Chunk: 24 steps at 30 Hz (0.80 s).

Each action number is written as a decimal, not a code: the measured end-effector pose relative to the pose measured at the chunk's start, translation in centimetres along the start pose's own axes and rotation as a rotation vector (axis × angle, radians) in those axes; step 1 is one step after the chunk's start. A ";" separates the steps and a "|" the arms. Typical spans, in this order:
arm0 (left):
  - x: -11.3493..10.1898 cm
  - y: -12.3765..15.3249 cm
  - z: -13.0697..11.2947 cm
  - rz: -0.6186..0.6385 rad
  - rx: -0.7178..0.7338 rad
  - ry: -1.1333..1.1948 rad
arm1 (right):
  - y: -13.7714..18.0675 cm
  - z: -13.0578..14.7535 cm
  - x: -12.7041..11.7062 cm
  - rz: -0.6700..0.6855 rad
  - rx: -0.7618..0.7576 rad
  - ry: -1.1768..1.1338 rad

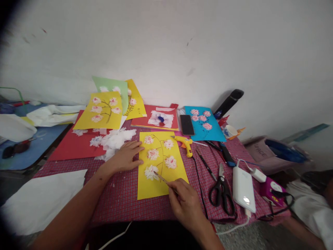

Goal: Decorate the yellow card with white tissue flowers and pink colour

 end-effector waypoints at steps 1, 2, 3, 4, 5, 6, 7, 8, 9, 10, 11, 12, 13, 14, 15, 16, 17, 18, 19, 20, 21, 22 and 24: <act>0.1 0.0 0.0 0.000 -0.001 0.004 | 0.0 0.0 0.1 0.008 -0.001 -0.007; 0.1 0.0 0.1 -0.001 -0.002 0.008 | -0.1 0.1 0.1 0.011 -0.002 -0.014; 0.1 0.0 0.1 -0.002 -0.002 0.012 | -0.1 0.2 0.1 0.008 -0.002 -0.022; 0.1 0.0 0.1 -0.002 -0.003 0.015 | -0.2 0.2 0.1 0.004 -0.001 -0.028; 0.1 0.0 0.1 -0.001 -0.003 0.016 | -0.2 0.3 0.1 0.006 0.000 -0.031; 0.0 0.0 0.1 0.000 -0.002 0.015 | -0.3 0.4 0.2 0.014 0.002 -0.031; -0.1 0.0 0.1 0.002 -0.002 0.013 | -0.3 0.4 0.3 0.029 0.004 -0.029; -0.1 0.0 0.1 0.003 -0.001 0.010 | -0.4 0.5 0.4 0.043 0.005 -0.027; -0.2 0.0 0.0 0.004 0.001 0.009 | -0.4 0.5 0.4 0.051 0.008 -0.025; -0.3 0.0 0.0 0.004 0.002 0.010 | -0.3 0.4 0.3 0.048 0.011 -0.023; -0.3 0.0 -0.1 0.004 0.003 0.013 | -0.3 0.4 0.1 0.040 0.012 -0.020; -0.3 0.0 -0.1 0.003 0.002 0.019 | -0.3 0.4 -0.1 0.030 0.013 -0.018; -0.4 0.0 -0.1 0.000 0.000 0.024 | -0.3 0.3 -0.2 0.026 0.014 -0.013; -0.3 0.0 -0.1 0.000 -0.003 0.029 | -0.2 0.2 -0.2 0.030 0.016 -0.007; -0.3 0.0 -0.1 0.001 -0.005 0.031 | -0.3 0.1 -0.2 0.039 0.017 -0.001; -0.2 0.0 0.0 0.002 -0.008 0.033 | -0.3 0.0 -0.2 0.044 0.016 0.004; -0.2 0.0 0.0 0.003 -0.008 0.035 | -0.4 0.0 -0.2 0.040 0.013 0.007; -0.1 0.0 0.0 0.004 -0.008 0.036 | -0.5 0.0 -0.3 0.029 0.008 0.009; -0.1 0.0 0.0 0.003 -0.007 0.035 | -0.5 0.1 -0.4 0.017 0.003 0.010; -0.1 0.0 0.0 0.001 -0.005 0.032 | -0.6 0.2 -0.4 0.011 0.001 0.011; -0.2 0.0 0.0 0.000 -0.004 0.026 | -0.7 0.2 -0.3 0.013 0.001 0.013; -0.2 0.0 0.0 -0.001 -0.003 0.019 | -0.7 0.3 -0.2 0.024 0.003 0.013; -0.3 0.0 -0.1 -0.002 -0.001 0.009 | -0.7 0.5 -0.2 0.042 0.007 0.010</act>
Point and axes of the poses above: each hand's wrist, its own y-axis away from the middle knuckle, its own x-axis out of the palm, z = x × y, the point moved 9 cm from there along -y, towards the middle knuckle, and after that the axes turned 7 degrees about -y, right-handed, at the moved point
